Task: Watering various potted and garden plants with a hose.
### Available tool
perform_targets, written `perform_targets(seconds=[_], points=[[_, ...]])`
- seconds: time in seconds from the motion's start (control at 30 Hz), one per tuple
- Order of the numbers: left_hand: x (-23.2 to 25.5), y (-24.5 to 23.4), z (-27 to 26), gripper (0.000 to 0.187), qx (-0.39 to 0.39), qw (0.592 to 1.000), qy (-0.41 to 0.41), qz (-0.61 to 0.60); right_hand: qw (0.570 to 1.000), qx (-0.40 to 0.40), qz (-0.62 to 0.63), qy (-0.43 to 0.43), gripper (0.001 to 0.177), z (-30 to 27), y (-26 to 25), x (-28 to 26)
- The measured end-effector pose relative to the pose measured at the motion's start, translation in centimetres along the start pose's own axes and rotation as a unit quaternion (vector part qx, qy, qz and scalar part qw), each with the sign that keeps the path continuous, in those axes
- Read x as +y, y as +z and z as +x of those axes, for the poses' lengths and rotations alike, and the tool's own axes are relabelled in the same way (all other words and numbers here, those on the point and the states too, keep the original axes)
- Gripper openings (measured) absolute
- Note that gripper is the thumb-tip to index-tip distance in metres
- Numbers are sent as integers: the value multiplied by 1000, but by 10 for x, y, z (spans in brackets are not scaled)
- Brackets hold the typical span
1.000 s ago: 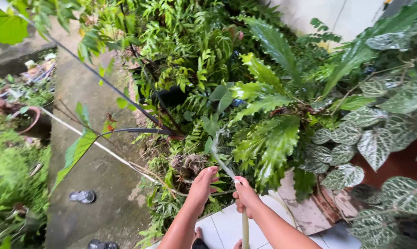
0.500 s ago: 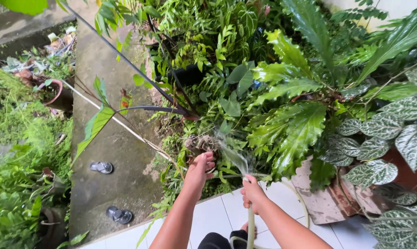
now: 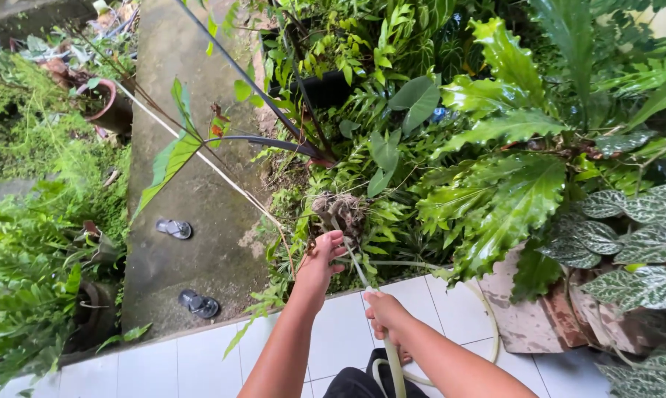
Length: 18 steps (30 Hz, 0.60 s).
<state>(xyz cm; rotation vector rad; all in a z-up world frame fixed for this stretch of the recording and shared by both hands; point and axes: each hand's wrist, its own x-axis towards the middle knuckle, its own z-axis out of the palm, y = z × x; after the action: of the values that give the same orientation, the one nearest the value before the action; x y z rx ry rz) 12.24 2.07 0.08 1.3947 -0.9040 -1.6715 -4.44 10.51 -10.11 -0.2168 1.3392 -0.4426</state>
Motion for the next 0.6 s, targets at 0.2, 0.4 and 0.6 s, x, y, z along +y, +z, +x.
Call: perform_targets(seconds=[0.2,0.4,0.6], points=[[4,-7,-2,55,11,1000,6,-15,999,8,-38,22,32,-3,4,-2],[2,-7,-3,55,17,999,16,-40,998,8,-49,37,32,-25,8,-13],[-1,2,0,54,21,999,18,-43,999,-2,-46,-11,31,-35,1,-19]])
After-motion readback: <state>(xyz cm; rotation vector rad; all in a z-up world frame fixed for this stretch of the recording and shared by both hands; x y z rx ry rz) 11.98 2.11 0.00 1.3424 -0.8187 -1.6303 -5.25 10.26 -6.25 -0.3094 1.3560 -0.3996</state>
